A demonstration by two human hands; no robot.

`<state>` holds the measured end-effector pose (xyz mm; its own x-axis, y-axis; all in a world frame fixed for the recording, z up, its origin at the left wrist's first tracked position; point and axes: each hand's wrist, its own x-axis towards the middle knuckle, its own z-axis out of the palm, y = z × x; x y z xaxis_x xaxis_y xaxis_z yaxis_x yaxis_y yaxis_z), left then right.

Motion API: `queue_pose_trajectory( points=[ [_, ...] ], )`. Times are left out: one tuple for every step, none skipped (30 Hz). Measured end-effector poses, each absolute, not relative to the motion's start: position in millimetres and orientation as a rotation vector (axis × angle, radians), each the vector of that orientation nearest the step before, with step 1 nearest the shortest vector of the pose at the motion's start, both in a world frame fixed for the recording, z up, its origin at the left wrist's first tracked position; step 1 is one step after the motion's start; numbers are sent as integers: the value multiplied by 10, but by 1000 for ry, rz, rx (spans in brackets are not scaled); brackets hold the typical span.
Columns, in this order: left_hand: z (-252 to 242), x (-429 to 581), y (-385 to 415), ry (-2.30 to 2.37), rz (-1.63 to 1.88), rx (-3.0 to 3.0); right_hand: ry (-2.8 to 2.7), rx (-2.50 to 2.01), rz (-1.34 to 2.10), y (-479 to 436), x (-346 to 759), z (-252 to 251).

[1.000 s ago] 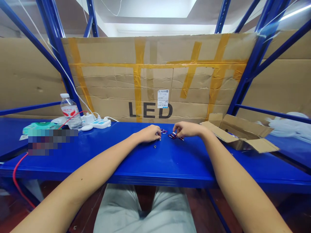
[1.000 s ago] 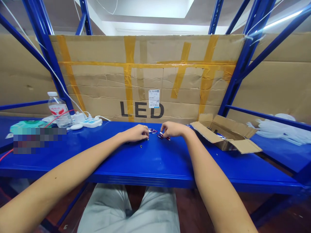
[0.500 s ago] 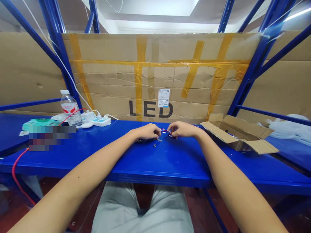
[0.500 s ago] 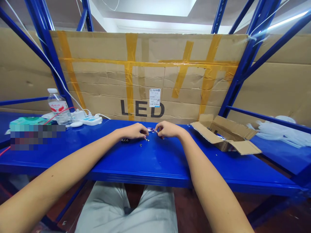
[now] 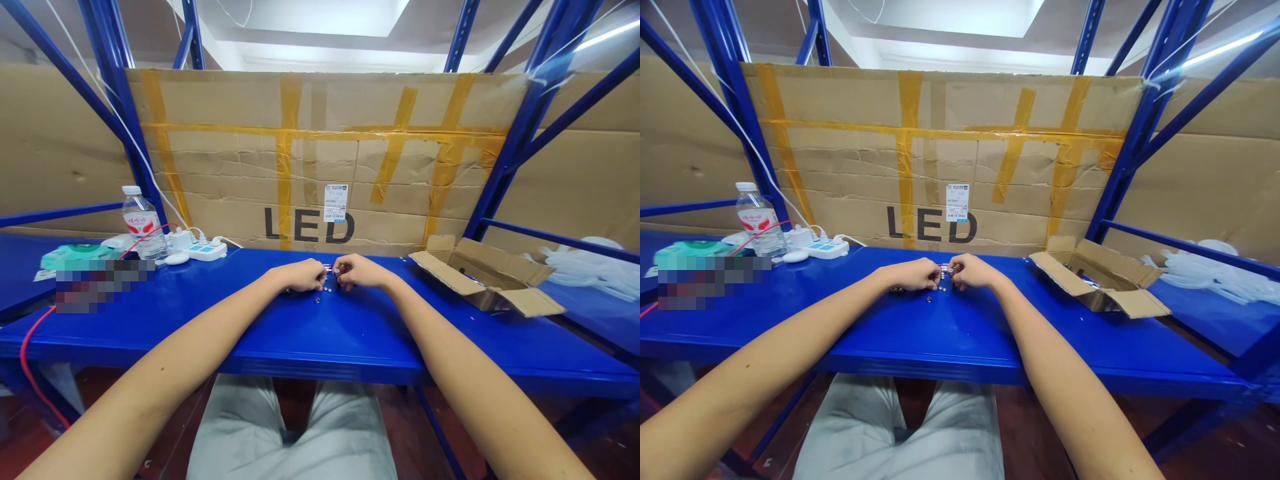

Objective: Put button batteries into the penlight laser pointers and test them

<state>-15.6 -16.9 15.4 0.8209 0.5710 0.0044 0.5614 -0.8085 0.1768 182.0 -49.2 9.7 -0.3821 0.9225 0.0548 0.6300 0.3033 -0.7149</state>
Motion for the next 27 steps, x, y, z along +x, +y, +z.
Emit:
queue_pose_trajectory(
  points=[
    [160,-159,-177,909,77,2825,-2105,-1382,847,-485,1819,90],
    [164,-163,-181,920,86,2817,-2090,-1389,844,-476,1817,80],
    [166,-165,-179,923,119,2817,-2072,-1400,839,-467,1813,69],
    [168,-165,-172,919,190,2827,-2053,-1412,835,-459,1809,59],
    [169,-163,-164,901,298,2840,-2032,-1424,832,-453,1803,50],
    [170,-159,-154,870,432,2854,-2011,-1430,833,-449,1796,44],
    [170,-152,-145,827,568,2863,-1993,-1429,842,-451,1788,43],
    [169,-143,-138,779,685,2868,-1982,-1419,857,-457,1779,47],
    [167,-133,-134,733,770,2871,-1978,-1401,874,-467,1769,54],
    [163,-122,-132,694,814,2876,-1981,-1380,889,-482,1760,65],
    [157,-113,-132,664,827,2884,-1986,-1363,900,-497,1753,78],
    [149,-106,-134,645,826,2892,-1991,-1353,905,-511,1747,90],
    [140,-101,-137,633,821,2899,-1988,-1350,906,-522,1745,100],
    [132,-99,-140,627,817,2906,-1977,-1353,904,-527,1746,105],
    [125,-100,-144,626,813,2910,-1962,-1357,902,-526,1750,107],
    [119,-103,-146,629,809,2911,-1948,-1360,898,-519,1756,104],
    [117,-108,-148,634,804,2910,-1939,-1359,892,-509,1764,99],
    [117,-115,-148,641,799,2906,-1937,-1359,881,-496,1772,92],
    [119,-122,-148,648,796,2897,-1940,-1361,861,-483,1778,86],
    [124,-130,-148,656,795,2886,-1949,-1364,836,-474,1784,81],
    [131,-140,-146,670,789,2878,-1962,-1370,811,-467,1787,78],
    [138,-149,-145,693,769,2875,-1978,-1378,790,-465,1790,78],
    [145,-159,-144,720,726,2880,-1999,-1386,773,-466,1791,80],
    [150,-169,-144,750,662,2890,-2027,-1391,762,-468,1793,83],
    [152,-178,-143,779,583,2901,-2056,-1394,756,-472,1796,87],
    [152,-185,-142,800,501,2908,-2082,-1395,753,-475,1800,90],
    [148,-190,-140,808,431,2911,-2106,-1394,750,-477,1805,92]
  ],
)
